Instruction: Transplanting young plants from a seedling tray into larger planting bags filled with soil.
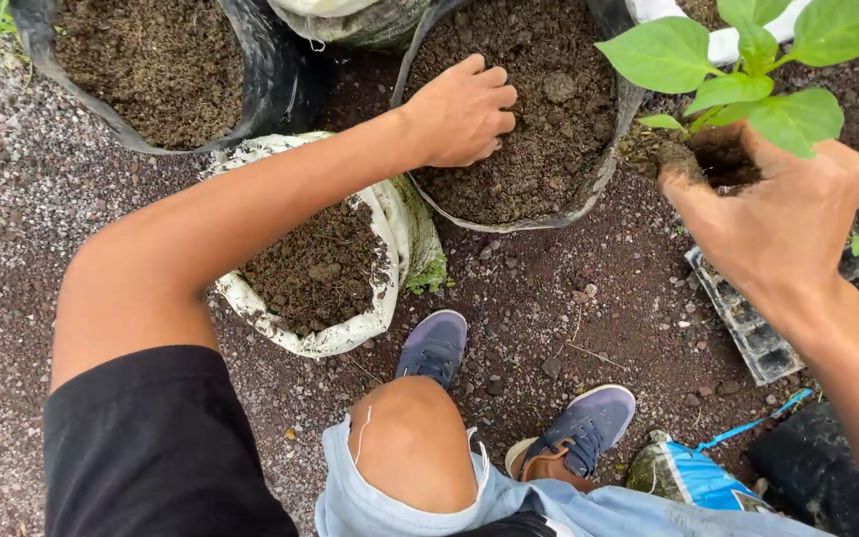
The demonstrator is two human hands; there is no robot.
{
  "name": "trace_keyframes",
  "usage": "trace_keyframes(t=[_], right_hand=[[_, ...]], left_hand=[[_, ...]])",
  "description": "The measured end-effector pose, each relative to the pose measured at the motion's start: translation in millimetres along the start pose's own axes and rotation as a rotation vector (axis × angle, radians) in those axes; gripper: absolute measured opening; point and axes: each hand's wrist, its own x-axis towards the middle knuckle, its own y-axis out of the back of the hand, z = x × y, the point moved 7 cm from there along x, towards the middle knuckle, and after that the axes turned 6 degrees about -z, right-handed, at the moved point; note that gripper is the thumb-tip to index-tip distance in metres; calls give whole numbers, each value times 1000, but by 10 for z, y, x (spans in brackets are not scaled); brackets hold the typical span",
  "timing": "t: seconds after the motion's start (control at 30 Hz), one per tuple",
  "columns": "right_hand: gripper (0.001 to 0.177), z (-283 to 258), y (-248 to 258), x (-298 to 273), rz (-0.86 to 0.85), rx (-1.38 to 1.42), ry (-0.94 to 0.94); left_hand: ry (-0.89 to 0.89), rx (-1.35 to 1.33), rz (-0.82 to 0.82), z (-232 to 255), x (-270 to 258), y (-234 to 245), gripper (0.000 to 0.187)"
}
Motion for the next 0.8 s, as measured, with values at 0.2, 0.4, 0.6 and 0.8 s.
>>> trace_keyframes(t=[0.2,0.4,0.6,0.8], right_hand=[[23,14,-51,19,-33,-4,-12],[16,-161,-105,252,-13,89,64],[18,-118,-271,213,-29,23,34],[31,-91,-484,304,-60,26,22]], left_hand=[[37,-29,-204,-61,92,-218,52],[85,-120,-222,-27,-62,-165,51],[107,-130,-67,-71,24,-313,47],[157,-247,-67,-12,-15,-234,43]])
